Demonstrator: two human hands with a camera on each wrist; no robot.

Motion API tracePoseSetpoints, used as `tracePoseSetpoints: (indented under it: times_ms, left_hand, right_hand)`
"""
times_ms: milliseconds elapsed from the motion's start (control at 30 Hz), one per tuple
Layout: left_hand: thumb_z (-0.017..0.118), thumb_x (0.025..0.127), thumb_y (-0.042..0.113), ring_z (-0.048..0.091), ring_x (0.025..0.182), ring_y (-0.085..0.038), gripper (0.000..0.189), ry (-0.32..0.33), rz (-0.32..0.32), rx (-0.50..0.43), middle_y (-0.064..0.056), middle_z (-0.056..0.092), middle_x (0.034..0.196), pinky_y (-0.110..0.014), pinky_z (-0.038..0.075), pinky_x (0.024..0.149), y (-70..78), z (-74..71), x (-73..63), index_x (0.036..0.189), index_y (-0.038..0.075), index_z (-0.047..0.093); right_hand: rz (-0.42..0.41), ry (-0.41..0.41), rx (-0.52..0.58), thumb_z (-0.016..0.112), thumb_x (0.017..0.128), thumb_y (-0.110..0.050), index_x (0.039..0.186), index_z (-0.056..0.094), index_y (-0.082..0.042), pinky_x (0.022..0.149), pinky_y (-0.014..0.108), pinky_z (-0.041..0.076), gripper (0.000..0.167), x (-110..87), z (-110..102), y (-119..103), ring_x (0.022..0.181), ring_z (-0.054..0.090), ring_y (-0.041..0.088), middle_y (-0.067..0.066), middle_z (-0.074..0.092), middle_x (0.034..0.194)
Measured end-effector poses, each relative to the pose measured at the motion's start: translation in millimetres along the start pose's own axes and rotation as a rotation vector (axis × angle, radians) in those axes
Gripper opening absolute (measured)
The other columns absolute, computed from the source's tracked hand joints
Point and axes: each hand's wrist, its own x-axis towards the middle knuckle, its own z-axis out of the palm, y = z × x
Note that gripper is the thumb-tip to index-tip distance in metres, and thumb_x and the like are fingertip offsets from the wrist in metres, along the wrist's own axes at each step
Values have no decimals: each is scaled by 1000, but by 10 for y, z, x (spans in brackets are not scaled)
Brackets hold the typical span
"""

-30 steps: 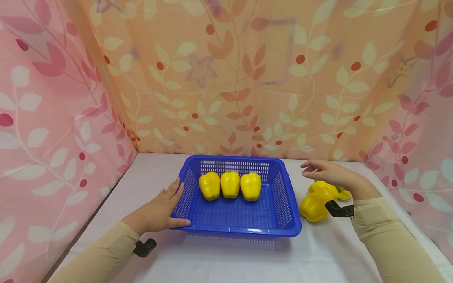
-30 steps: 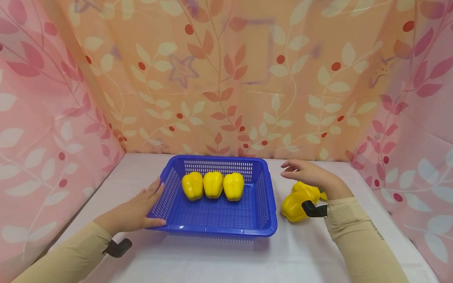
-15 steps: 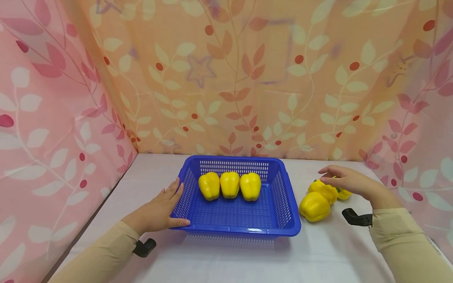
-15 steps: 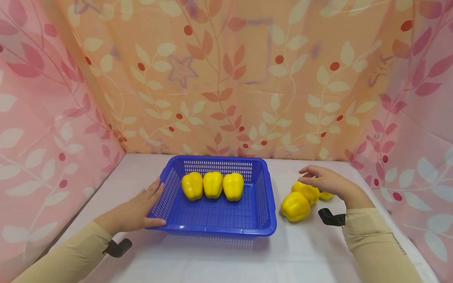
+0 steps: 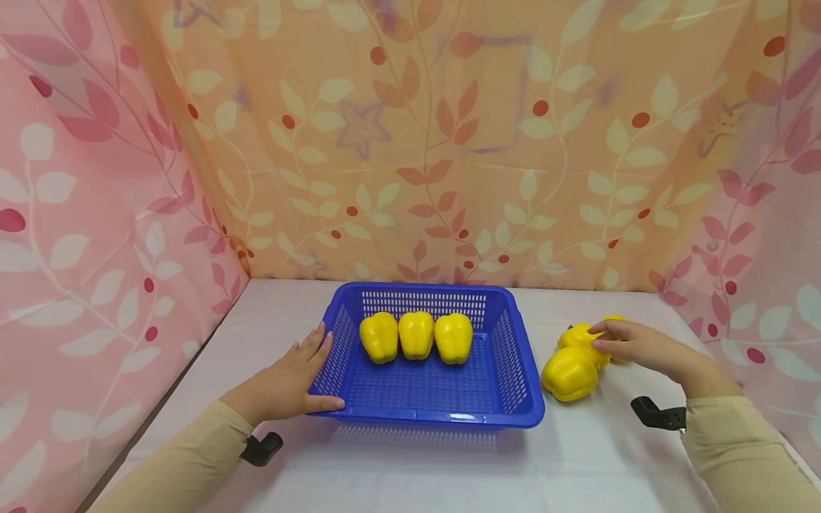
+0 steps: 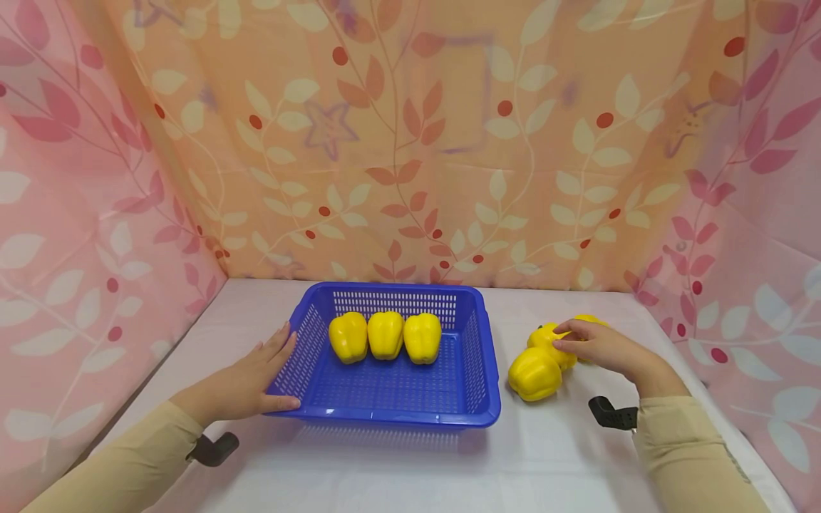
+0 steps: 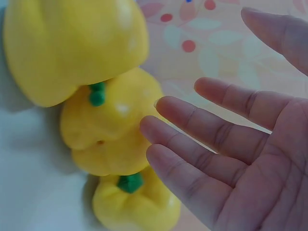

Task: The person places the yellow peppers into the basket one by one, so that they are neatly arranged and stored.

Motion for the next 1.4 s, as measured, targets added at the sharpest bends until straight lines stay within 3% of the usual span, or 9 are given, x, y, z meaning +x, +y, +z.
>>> tracePoseSetpoints:
  times_ms: [567,1000,1400]
  left_hand:
    - [48,69,77,6,139,-34,114,-10,-9,-7,-18,0,152,-52,12,109,15,-16,-6,145,0,11]
    - [47,69,78,6,139,-34,115,-11,-12,-9,-19,1,152,-53,13,108,18,-23,-17,145,1,11]
    - [48,69,77,6,139,-34,114,-5,-9,-7,-19,0,152,-53,13,109,18,-17,-11,145,1,12]
  right_hand:
    - [-8,-5,-10,60,87,-36,123,50,-1,84,47,48,51,-2,160,78,100,54,26,12,56,109]
    - [-17,15,-84,69,79,-35,121,56,-1,79,44,50,55,36,285,59,91,55,23,8,60,102]
    - [0,8,-94,68,80,-35,123,58,-10,87,58,41,51,66,350,-9,110,49,38,17,55,123]
